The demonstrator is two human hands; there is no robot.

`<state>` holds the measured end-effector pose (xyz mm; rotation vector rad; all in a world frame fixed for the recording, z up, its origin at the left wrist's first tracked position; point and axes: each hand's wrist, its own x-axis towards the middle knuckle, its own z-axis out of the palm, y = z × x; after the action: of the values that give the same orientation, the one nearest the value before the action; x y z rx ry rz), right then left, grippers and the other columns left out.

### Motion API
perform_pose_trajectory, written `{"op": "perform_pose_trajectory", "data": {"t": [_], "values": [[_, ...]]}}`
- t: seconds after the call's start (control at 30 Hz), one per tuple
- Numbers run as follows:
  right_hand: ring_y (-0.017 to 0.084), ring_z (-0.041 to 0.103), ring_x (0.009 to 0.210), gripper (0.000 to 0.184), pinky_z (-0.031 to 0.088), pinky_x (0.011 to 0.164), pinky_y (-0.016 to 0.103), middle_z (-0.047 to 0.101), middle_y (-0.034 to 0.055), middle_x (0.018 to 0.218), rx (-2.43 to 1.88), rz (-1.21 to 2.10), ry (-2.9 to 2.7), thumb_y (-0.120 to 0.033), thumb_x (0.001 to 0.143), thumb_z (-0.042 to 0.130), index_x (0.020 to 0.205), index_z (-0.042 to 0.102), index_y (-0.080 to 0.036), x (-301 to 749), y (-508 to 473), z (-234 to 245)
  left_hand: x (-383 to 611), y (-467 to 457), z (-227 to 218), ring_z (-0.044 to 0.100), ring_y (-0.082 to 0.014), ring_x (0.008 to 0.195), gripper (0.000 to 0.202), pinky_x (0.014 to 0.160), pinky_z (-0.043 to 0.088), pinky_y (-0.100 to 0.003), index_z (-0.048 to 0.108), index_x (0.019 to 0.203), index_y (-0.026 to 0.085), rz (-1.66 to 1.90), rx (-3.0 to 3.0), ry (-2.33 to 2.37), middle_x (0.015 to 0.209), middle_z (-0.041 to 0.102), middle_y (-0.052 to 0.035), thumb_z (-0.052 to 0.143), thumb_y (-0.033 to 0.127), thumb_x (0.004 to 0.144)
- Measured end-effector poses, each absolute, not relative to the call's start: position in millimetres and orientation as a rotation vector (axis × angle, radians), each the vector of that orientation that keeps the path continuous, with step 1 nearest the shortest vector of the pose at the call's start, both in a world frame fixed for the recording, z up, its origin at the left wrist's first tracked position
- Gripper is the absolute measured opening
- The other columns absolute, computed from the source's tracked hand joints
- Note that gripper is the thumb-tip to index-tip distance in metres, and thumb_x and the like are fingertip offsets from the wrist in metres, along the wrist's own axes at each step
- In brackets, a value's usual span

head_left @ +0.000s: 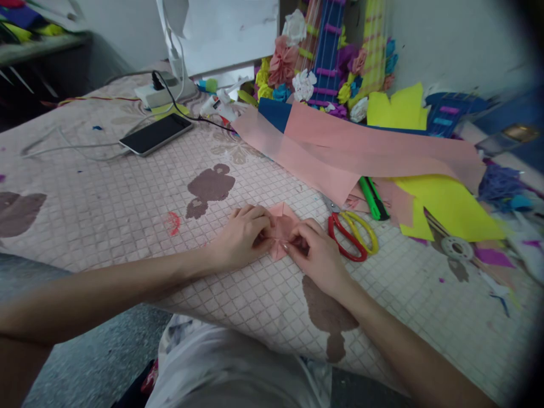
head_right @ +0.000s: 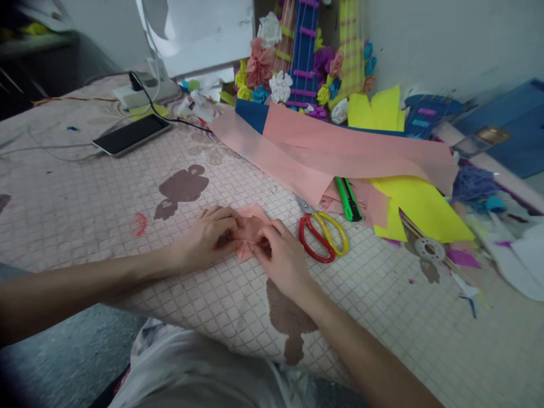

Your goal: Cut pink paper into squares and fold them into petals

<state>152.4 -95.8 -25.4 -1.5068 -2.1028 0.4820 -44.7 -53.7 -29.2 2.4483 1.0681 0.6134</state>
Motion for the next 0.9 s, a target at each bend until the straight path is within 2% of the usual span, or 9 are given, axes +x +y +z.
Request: {"op": "perform_pose_trajectory", "data": {"t": [0.17, 0.4, 0.47, 0.63, 0.77, 0.83, 0.9], "values": [[0.015, 0.055, 0.080, 0.010, 0.045, 0.067, 0.028, 0.052, 0.0018, 0.093, -1.480, 0.456, -2.125, -0.014, 0.084, 0.056, 0.087, 0.052, -0.022, 152, -99, -24, -45, -57, -26, 0.049, -0.0216, 0.096, 0.007, 0.082, 0.036, -0.036, 0.058, 0.087, 0.018, 0.603, 2.454, 1.069, 0.099, 0.059, -0.0047, 0.058, 0.021, 0.081], [0.017, 0.057, 0.084, 0.006, 0.048, 0.071, 0.030, 0.050, 0.0032, 0.096, -1.505, 0.460, -2.212, -0.017, 0.084, 0.054, 0.087, 0.055, -0.023, 152, -101, -23, -47, -56, -24, 0.049, -0.0219, 0.099, 0.008, 0.085, 0.035, -0.038, 0.062, 0.082, 0.018, 0.573, 2.468, 1.009, 0.102, 0.059, -0.0050, 0.057, 0.025, 0.083], [0.018, 0.057, 0.086, 0.006, 0.048, 0.070, 0.031, 0.050, 0.0036, 0.098, -1.514, 0.467, -2.224, -0.021, 0.082, 0.058, 0.087, 0.054, -0.023, 152, -102, -22, -47, -56, -24, 0.049, -0.0222, 0.099, 0.011, 0.085, 0.035, -0.038, 0.062, 0.081, 0.018, 0.565, 2.461, 0.999, 0.102, 0.058, -0.0052, 0.061, 0.029, 0.081], [0.021, 0.056, 0.091, 0.021, 0.050, 0.075, 0.035, 0.050, 0.0052, 0.102, -1.538, 0.478, -2.268, -0.025, 0.075, 0.066, 0.091, 0.053, -0.022, 151, -102, -16, -49, -56, -24, 0.048, -0.0238, 0.100, 0.024, 0.083, 0.034, -0.039, 0.059, 0.085, 0.018, 0.532, 2.475, 0.997, 0.105, 0.056, -0.0052, 0.068, 0.038, 0.073], [0.022, 0.056, 0.091, 0.035, 0.050, 0.077, 0.038, 0.049, 0.0058, 0.104, -1.542, 0.553, -2.291, -0.035, 0.070, 0.073, 0.095, 0.052, -0.022, 153, -102, -11, -48, -56, -25, 0.047, -0.0248, 0.100, 0.040, 0.082, 0.034, -0.039, 0.057, 0.088, 0.018, 0.511, 2.490, 0.993, 0.108, 0.054, -0.0058, 0.074, 0.044, 0.064], [0.021, 0.056, 0.091, 0.033, 0.050, 0.077, 0.038, 0.050, 0.0058, 0.103, -1.512, 0.599, -2.296, -0.039, 0.073, 0.071, 0.096, 0.052, -0.022, 155, -101, -10, -48, -56, -24, 0.047, -0.0247, 0.099, 0.045, 0.082, 0.033, -0.039, 0.057, 0.089, 0.019, 0.508, 2.484, 0.985, 0.108, 0.054, -0.0055, 0.077, 0.048, 0.060], [0.020, 0.056, 0.089, 0.023, 0.050, 0.077, 0.037, 0.050, 0.0057, 0.101, -1.494, 0.604, -2.282, -0.039, 0.082, 0.062, 0.094, 0.053, -0.022, 155, -101, -11, -48, -56, -24, 0.047, -0.0247, 0.099, 0.048, 0.082, 0.034, -0.039, 0.057, 0.089, 0.019, 0.501, 2.477, 0.977, 0.108, 0.054, -0.0053, 0.077, 0.052, 0.059]]}}
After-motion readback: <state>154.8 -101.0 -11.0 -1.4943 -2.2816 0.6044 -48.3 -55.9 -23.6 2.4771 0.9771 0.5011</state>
